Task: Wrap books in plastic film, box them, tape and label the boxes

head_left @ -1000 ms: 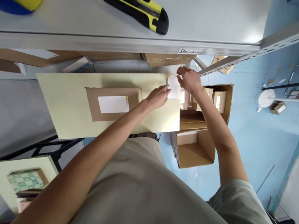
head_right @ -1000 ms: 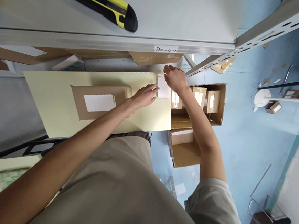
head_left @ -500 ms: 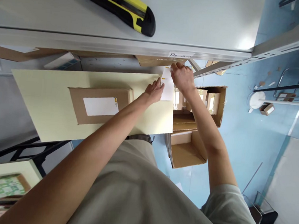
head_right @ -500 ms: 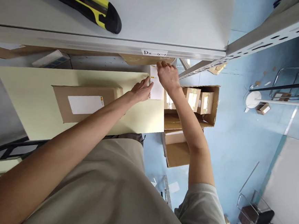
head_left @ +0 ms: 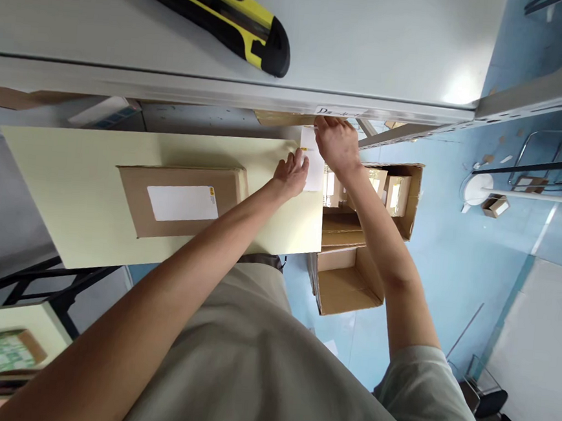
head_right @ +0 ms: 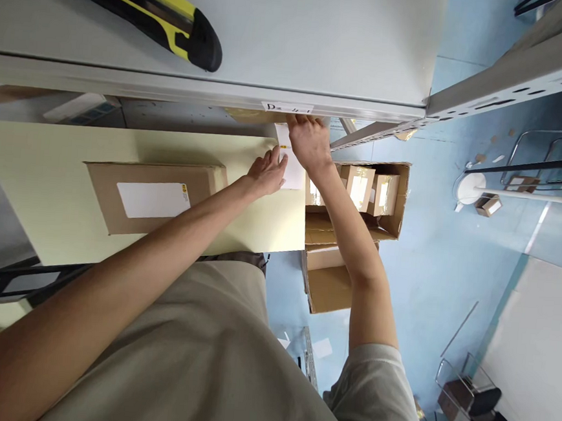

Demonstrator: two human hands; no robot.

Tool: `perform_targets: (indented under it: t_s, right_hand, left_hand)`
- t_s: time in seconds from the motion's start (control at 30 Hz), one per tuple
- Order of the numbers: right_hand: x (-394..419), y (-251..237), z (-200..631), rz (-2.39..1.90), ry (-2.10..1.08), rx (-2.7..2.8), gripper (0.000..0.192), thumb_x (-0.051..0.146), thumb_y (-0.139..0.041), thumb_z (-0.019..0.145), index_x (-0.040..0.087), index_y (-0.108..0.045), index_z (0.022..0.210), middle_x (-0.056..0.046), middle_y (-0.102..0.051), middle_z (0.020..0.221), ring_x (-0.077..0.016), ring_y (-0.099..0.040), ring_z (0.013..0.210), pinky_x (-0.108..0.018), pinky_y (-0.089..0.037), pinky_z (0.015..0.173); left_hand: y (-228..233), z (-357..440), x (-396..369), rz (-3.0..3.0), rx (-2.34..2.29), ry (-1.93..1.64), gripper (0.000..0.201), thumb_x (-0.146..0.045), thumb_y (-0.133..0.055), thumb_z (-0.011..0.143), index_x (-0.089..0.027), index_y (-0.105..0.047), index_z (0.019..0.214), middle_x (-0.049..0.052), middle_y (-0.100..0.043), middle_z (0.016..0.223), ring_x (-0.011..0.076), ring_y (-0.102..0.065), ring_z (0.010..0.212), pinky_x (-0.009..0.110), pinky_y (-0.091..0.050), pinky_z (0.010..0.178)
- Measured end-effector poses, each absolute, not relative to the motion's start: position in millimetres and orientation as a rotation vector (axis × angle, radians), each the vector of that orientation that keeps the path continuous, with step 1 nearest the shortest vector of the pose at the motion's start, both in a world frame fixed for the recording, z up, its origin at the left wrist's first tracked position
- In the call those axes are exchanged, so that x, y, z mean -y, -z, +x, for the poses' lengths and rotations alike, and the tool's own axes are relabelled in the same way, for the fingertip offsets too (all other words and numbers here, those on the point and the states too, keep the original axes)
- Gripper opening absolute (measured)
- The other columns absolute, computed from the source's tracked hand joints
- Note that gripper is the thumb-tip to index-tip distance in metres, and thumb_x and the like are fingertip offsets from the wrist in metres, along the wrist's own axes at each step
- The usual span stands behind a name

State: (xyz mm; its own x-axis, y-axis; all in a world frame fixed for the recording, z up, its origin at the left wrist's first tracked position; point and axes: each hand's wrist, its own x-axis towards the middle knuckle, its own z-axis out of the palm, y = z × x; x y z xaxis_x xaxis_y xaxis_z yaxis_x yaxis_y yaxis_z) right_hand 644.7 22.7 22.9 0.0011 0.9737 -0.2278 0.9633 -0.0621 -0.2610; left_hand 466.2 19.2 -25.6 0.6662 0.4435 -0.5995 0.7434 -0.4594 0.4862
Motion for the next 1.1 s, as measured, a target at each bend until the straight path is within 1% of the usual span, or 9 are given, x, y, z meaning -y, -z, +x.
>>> perform_targets:
  t_s: [0.13,0.23,0.43,0.6,0.73,0.87,0.93,1.0,1.1]
  right_hand:
    - [-25.1,-19.7,644.7,-2.189,-0.527,2.163,0.048,0.034,-0.035,0.121,0.019,-0.060,0.158,-0.020,-0.081,0.135,-0.0393,-0.074,0.133,-0.057,-0.057,0.115]
    - [-24.7,-18.5,644.7,-2.194,-0.501,2.142,0.047,0.034,-0.033,0.122,0.019,-0.062,0.155,-0.019,-0.082,0.132,-0.0377,-0.075,0.130,-0.056,-0.058,0.113]
    - [-20.9,-28.6,640.5,-2.221,-0.507,2.088,0.042,0.031,-0.035,0.122,0.017,-0.065,0.148,-0.018,-0.082,0.134,-0.0349,-0.075,0.129,-0.053,-0.058,0.114]
    - [-17.3,-34.6,635.5,-2.331,-0.525,2.035,0.039,0.027,-0.035,0.123,0.017,-0.068,0.139,-0.019,-0.081,0.136,-0.0329,-0.077,0.126,-0.051,-0.061,0.113]
    - [-0.1,-29.2,651.1,-2.328,-0.388,1.852,0.050,0.031,-0.024,0.124,0.018,-0.066,0.150,-0.019,-0.081,0.131,-0.0346,-0.082,0.117,-0.055,-0.069,0.102]
    - [36.1,-47.4,665.1,-2.423,-0.168,1.560,0.063,0.043,-0.014,0.124,0.020,-0.062,0.158,-0.023,-0.079,0.128,-0.0386,-0.084,0.113,-0.057,-0.073,0.089]
    - [56.9,-69.4,656.8,-2.428,-0.240,1.489,0.061,0.049,-0.021,0.124,0.021,-0.064,0.158,-0.024,-0.076,0.135,-0.0417,-0.083,0.121,-0.058,-0.074,0.090]
    - [76.8,-94.2,637.4,-2.337,-0.377,1.350,0.057,0.057,-0.033,0.121,0.024,-0.068,0.152,-0.022,-0.078,0.134,-0.0427,-0.082,0.124,-0.059,-0.075,0.092]
    - [101.1,-124.1,600.4,-2.105,-0.648,1.038,0.046,0.068,-0.053,0.114,0.031,-0.075,0.129,-0.013,-0.082,0.111,-0.0347,-0.084,0.107,-0.052,-0.078,0.084]
  left_hand:
    - [32.9,469.6,-16.4,2.080,-0.912,0.493,0.104,-0.054,-0.076,0.104,-0.014,-0.027,0.187,0.028,-0.010,0.195,0.0610,-0.023,0.174,0.075,-0.036,0.135]
    - [38.0,471.6,-14.4,2.034,-0.929,0.486,0.103,-0.054,-0.071,0.105,-0.016,-0.024,0.189,0.025,-0.008,0.197,0.0619,-0.023,0.175,0.077,-0.035,0.135]
    - [38.4,475.3,-9.9,2.070,-0.958,0.560,0.103,-0.045,-0.075,0.105,-0.011,-0.025,0.188,0.028,-0.004,0.197,0.0598,-0.027,0.174,0.074,-0.039,0.133]
    - [39.6,476.1,-9.0,2.049,-0.976,0.611,0.110,-0.054,-0.079,0.102,-0.013,-0.024,0.189,0.027,-0.001,0.198,0.0589,-0.036,0.169,0.072,-0.045,0.128]
    - [37.0,478.1,-10.8,2.010,-0.996,0.622,0.112,-0.061,-0.078,0.101,-0.019,-0.025,0.190,0.024,-0.002,0.199,0.0591,-0.040,0.166,0.072,-0.049,0.123]
    - [18.7,484.8,-12.6,1.990,-1.010,0.670,0.108,-0.051,-0.078,0.102,-0.016,-0.025,0.190,0.023,0.001,0.199,0.0591,-0.031,0.173,0.073,-0.043,0.131]
    - [4.0,484.2,-12.3,1.976,-1.042,0.635,0.103,-0.039,-0.078,0.102,-0.013,-0.027,0.189,0.023,0.004,0.199,0.0561,-0.024,0.178,0.069,-0.040,0.137]
    - [-13.0,472.6,-10.5,1.925,-1.043,0.475,0.098,-0.029,-0.075,0.103,-0.012,-0.030,0.188,0.024,-0.005,0.199,0.0508,-0.028,0.179,0.064,-0.041,0.139]
    - [-43.9,422.4,-3.3,1.658,-0.984,0.130,0.080,-0.027,-0.071,0.104,-0.013,-0.045,0.179,0.027,-0.053,0.180,0.0400,-0.065,0.155,0.056,-0.058,0.125]
